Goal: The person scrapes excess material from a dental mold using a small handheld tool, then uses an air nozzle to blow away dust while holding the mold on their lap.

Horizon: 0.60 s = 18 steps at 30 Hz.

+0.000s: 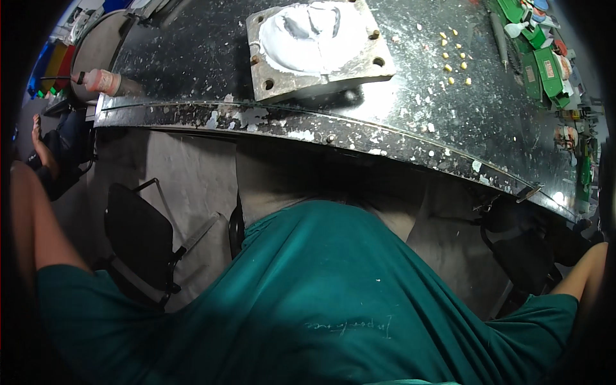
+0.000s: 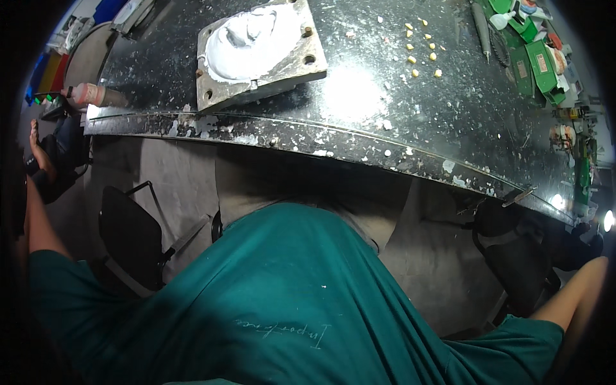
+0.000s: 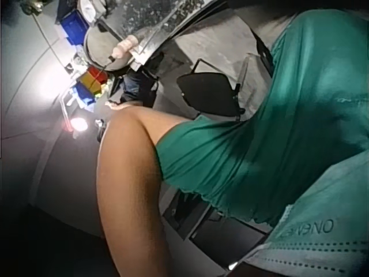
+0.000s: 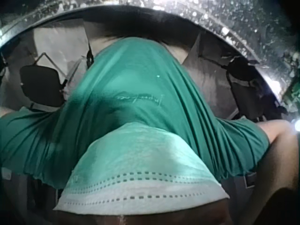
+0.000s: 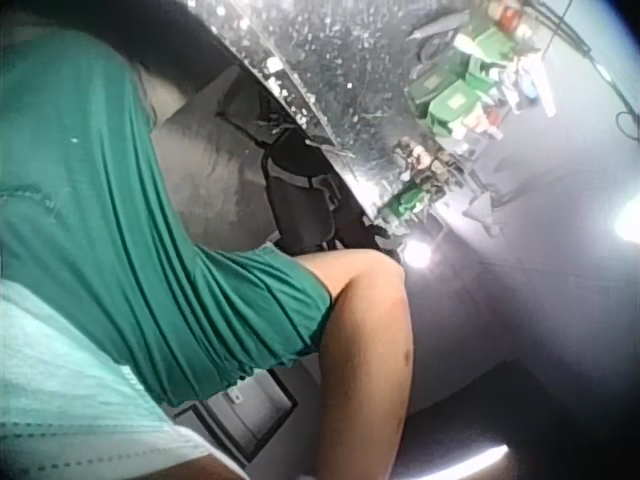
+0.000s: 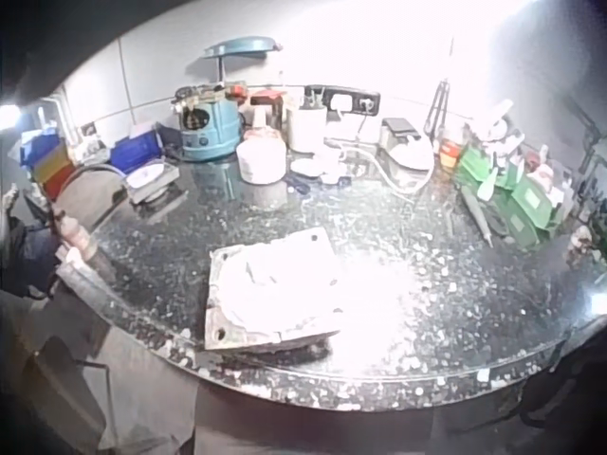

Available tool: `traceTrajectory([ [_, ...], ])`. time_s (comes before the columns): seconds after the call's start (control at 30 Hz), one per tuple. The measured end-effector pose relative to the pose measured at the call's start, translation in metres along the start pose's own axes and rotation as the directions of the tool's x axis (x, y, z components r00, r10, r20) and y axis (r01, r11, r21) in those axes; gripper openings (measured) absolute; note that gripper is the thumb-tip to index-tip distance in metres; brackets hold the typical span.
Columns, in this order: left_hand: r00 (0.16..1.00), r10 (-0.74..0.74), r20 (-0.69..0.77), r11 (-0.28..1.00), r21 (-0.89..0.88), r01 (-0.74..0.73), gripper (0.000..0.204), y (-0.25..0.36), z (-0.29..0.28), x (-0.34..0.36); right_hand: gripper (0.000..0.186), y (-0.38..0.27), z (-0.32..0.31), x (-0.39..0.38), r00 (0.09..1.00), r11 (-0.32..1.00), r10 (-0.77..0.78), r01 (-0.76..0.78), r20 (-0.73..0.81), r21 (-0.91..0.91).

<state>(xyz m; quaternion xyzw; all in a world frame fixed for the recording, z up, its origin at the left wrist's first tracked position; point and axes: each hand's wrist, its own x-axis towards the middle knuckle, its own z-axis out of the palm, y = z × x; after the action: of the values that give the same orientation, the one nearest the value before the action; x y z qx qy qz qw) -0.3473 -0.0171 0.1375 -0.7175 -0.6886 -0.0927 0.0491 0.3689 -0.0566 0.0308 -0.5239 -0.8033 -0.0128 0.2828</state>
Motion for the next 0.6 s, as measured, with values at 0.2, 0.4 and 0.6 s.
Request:
traceTrajectory([
  [0.2,0.959,-0.257,0.117,0.954,0.191,0.232,0.073,-0.086,0.024,-0.061,0.043,0.071,0.117,-0.021,0.900,0.940,0.287,-0.197,0.330,-0.279],
  [0.4,0.953,-0.278,0.120,0.954,0.155,0.258,0.058,-0.080,0.046,-0.077,0.039,0.084,0.117,-0.031,0.888,0.918,0.362,-0.286,0.285,-0.275],
  [0.6,0.985,-0.156,-0.073,0.987,0.021,0.158,0.044,-0.025,0.011,-0.063,0.034,0.019,0.008,0.005,0.973,0.988,0.142,-0.129,-0.182,0.081],
])
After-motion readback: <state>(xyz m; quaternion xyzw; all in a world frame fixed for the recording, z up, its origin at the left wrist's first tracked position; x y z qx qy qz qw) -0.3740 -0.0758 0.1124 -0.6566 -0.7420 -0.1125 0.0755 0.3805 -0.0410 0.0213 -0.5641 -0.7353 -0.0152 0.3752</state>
